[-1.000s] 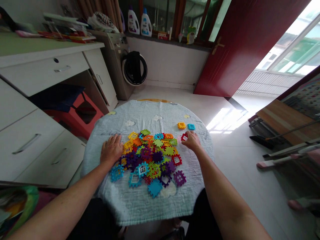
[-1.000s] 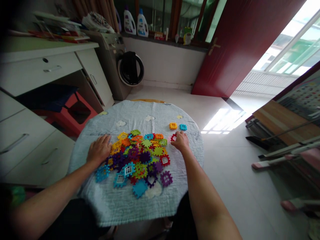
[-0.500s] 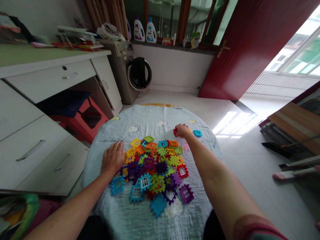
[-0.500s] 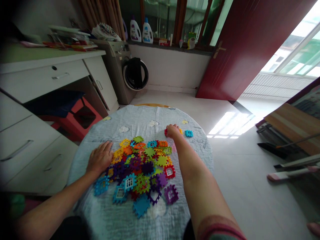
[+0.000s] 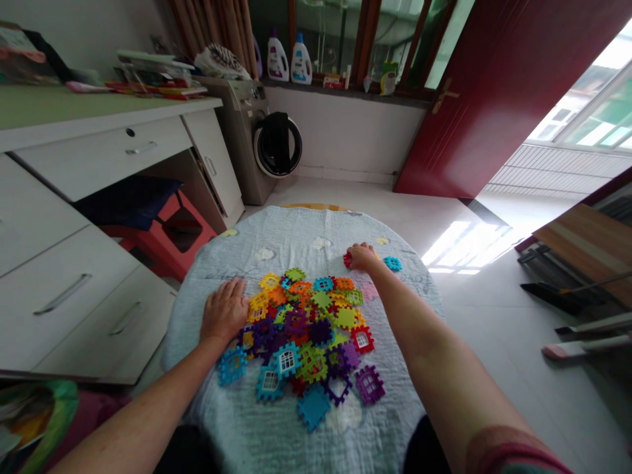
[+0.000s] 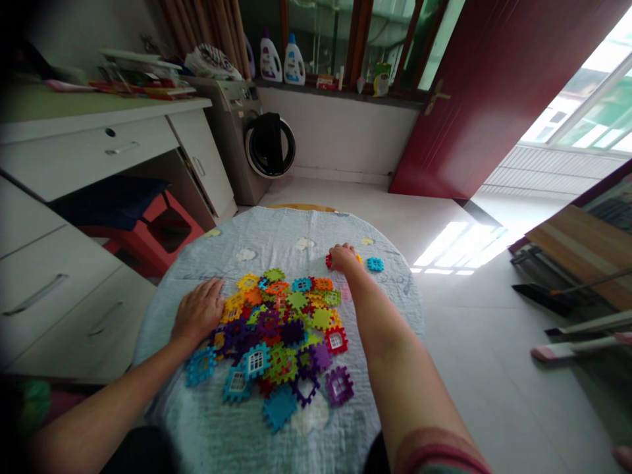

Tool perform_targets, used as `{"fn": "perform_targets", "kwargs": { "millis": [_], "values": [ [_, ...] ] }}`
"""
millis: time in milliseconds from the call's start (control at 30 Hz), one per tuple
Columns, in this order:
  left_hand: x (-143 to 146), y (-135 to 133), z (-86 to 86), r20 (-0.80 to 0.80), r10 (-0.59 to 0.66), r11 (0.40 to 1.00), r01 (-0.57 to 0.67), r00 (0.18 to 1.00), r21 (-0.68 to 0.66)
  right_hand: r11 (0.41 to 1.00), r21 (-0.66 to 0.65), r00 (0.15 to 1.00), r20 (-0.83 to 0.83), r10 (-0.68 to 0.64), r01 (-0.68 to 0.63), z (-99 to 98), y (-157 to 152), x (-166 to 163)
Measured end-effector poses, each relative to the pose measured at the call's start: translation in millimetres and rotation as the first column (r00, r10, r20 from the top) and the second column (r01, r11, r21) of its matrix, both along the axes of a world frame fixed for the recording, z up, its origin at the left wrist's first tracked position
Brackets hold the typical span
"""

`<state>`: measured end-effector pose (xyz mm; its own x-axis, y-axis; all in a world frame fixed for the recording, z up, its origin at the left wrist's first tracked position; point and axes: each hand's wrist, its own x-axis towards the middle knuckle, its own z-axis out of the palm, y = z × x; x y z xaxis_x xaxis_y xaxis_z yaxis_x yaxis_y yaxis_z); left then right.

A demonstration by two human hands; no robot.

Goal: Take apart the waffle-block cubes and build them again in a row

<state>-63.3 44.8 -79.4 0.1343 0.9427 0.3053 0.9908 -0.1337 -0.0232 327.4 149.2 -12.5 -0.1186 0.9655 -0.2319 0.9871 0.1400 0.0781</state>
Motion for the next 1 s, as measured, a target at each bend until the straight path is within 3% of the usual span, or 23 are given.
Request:
{"fn": "perform_targets", "kwargs": {
  "millis": [567,733,833,1000],
  "values": [
    [1,0,3.0,0.068,-0.003,1.0,0.003,0.998,-0.005,0.999,-0.038,1.0,0.005,-0.026,0.026,6.8,2,-4],
    [3,-2,8.0,0.069,0.002,1.0,0.0,0.998,-0.03,0.994,0.093,0.979,-0.2,-0.045,0.065,13.1,-34,-4],
    [5,-4,11.4,0.081,0.007,0.999,-0.003,0.997,-0.047,0.999,0.052,0.957,-0.291,0.006,0.01,8.5,-64,-11],
    [6,-5,14.9,0.123,0.018,0.998,-0.009,0.992,-0.07,0.999,-0.031,0.956,-0.293,-0.001,-0.008,0.4,-97,-25]
  ]
}}
